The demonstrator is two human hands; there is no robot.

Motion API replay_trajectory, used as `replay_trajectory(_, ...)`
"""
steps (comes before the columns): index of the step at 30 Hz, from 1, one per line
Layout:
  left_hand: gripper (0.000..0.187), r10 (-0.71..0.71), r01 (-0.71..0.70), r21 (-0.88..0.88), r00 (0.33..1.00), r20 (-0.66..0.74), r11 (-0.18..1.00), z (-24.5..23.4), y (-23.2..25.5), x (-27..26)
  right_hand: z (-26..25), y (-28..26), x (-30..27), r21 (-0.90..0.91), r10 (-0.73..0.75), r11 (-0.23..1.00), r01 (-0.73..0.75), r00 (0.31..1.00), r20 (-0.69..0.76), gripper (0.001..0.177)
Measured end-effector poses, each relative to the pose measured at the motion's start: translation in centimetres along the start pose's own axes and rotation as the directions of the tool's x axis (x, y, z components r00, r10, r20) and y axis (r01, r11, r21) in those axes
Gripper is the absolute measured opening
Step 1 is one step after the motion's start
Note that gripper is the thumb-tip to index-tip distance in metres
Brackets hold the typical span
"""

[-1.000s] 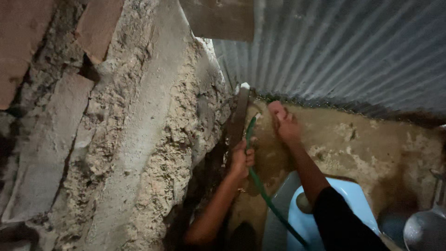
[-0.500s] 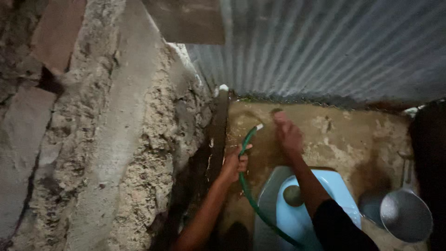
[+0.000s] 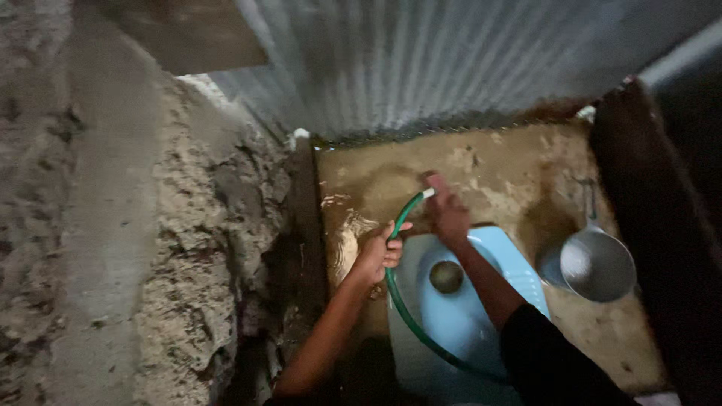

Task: The person cleans a squat toilet and the surrounding floor area by hand using a hose, a sponge, and liquid soap from a packet, then rinses the surfaces with water using a ladle.

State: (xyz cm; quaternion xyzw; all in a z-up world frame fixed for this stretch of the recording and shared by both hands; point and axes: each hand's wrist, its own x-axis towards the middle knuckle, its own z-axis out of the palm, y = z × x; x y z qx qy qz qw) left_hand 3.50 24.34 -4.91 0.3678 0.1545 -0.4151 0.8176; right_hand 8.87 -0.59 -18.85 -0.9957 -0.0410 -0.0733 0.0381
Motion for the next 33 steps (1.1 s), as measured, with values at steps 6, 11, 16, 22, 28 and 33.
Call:
replay_trajectory(6,0.051,-0.036,0.039,0.068,0.999,-0.035,0.997,3.5,-1.0,0.0,-2.9,7.6,-3.6,-0.097,0.261,0.963,-0.251,0.96,0.099,0.05)
replay_trajectory(11,0.053,-0.016,0.016,0.082,1.0,0.001,0.997,4.9,-1.6,1.0,-2.2,5.9,-5.5,-0.177,0.177,0.971,-0.157,0.979,0.103,0.042)
replay_trajectory(16,0.052,-0.016,0.013,0.138,1.0,0.021,0.99,5.8,-2.0,1.0,-4.0,9.5,-5.0,-0.205,0.388,0.914,-0.349,0.9,0.199,0.051)
replay_trajectory(22,0.052,-0.03,0.029,0.084,1.0,0.006,0.996,5.5,-1.9,1.6,-3.1,7.7,-4.8,-0.385,0.393,0.872,-0.301,0.9,0.188,0.065)
replay_trajectory(28,0.051,-0.055,0.049,0.066,0.994,0.099,0.997,5.9,-2.4,2.4,-4.4,8.9,-2.6,-0.106,0.224,0.968,-0.228,0.973,-0.05,0.043)
replay_trajectory(33,0.053,-0.049,0.049,0.13,0.999,0.001,0.99,5.6,-0.5,1.9,-5.9,11.5,-2.4,-0.195,0.393,0.884,-0.424,0.902,-0.179,0.045)
